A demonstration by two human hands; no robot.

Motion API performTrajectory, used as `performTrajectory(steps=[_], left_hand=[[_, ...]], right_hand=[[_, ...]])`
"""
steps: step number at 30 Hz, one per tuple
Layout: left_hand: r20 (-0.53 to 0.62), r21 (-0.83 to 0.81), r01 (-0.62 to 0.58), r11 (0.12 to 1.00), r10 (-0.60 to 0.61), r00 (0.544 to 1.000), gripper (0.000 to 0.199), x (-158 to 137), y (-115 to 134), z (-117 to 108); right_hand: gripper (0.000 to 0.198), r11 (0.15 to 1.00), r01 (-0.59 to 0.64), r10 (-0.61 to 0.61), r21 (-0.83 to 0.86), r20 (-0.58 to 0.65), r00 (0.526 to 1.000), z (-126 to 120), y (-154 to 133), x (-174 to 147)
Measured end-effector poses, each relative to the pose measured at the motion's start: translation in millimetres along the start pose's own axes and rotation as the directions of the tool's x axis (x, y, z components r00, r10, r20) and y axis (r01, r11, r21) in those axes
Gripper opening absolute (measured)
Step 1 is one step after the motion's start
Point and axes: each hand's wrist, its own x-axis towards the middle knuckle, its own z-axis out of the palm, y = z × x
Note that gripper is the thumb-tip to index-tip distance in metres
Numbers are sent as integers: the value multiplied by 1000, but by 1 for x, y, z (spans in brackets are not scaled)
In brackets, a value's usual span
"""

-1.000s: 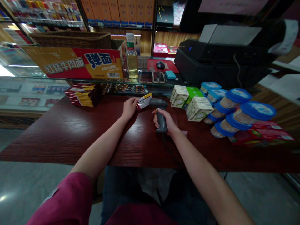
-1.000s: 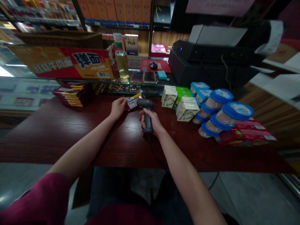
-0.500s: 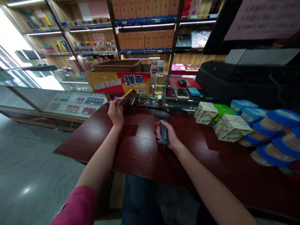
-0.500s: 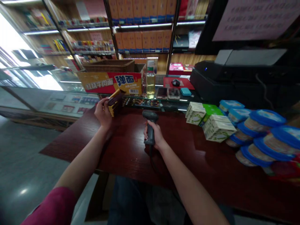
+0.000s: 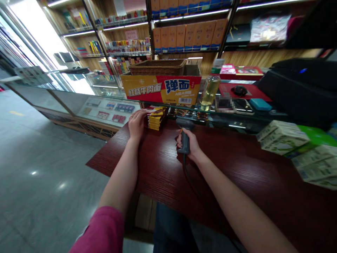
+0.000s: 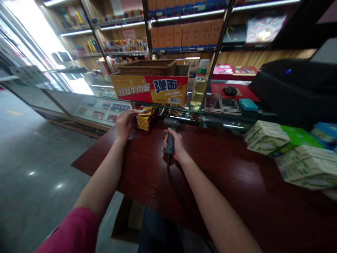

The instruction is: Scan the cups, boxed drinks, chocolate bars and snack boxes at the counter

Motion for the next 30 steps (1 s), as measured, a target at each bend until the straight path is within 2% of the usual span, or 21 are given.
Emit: performTrajectory(steps=[6,14,24,27,30], left_hand=[[93,122,2,992,-14,996,41,-3,-1,-2],[23,48,4,999,-6,1000,32,-8,-2,-5],[64,110,-2,994,-5,998,38,-6,2,2],[63,108,-12,994,5,998,38,-6,3,1],[39,100,-34,994,30,999,42,-5,11,-1]], right_hand=[[33,999,4,-5,38,17,1000,-4,-1,2],[32,995,-5,3,96,21,1000,-8,-2,-3],[33,994,-18,14,109,39,999,-7,-4,-7],[35,994,-11,9,109,20,1000,-13,-9,-10],[37,996,22,-21,84,-7,1000,-30,-19,-19]])
